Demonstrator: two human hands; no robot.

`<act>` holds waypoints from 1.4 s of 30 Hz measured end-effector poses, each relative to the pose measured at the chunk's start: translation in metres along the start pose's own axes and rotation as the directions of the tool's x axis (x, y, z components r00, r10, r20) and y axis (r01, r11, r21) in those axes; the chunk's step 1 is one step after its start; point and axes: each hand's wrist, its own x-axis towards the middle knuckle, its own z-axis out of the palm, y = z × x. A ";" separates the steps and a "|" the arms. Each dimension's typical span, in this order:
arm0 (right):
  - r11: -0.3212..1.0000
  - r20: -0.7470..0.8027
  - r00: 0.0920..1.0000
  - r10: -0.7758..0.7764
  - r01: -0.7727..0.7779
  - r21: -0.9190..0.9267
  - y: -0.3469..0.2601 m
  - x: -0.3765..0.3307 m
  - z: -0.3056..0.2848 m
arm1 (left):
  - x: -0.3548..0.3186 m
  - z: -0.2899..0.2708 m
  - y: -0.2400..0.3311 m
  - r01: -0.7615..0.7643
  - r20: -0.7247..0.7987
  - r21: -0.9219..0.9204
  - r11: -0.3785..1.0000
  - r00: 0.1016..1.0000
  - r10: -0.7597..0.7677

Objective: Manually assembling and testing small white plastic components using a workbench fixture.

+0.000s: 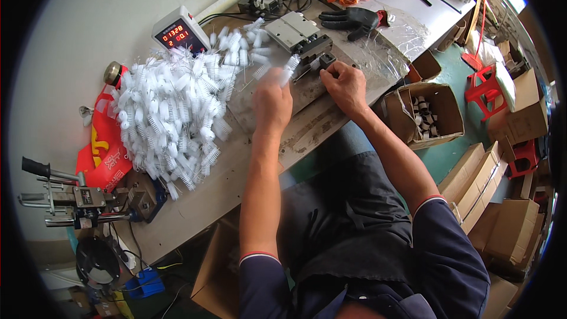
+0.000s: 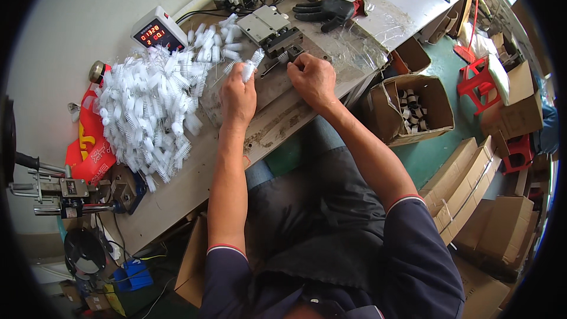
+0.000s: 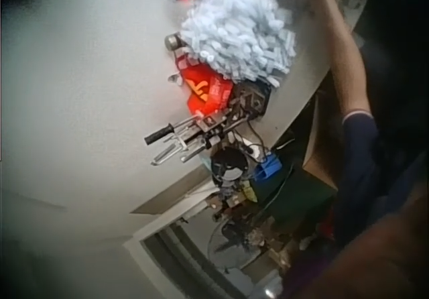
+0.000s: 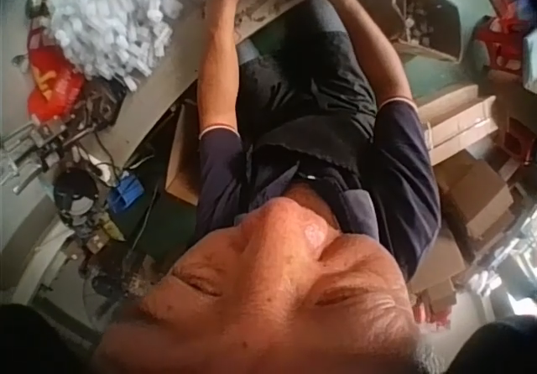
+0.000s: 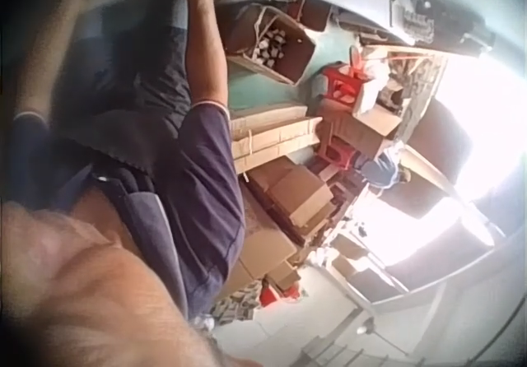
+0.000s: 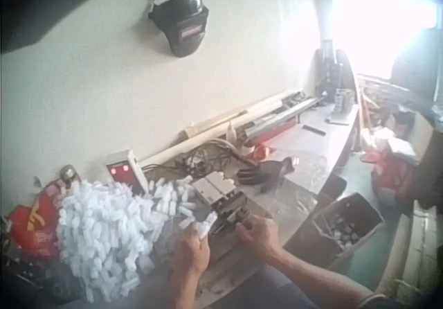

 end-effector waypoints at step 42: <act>0.816 0.268 0.848 -0.458 0.520 -0.251 -0.075 0.013 0.115 | -0.020 -0.033 -0.027 0.356 -0.398 -0.530 0.770 0.697 -0.597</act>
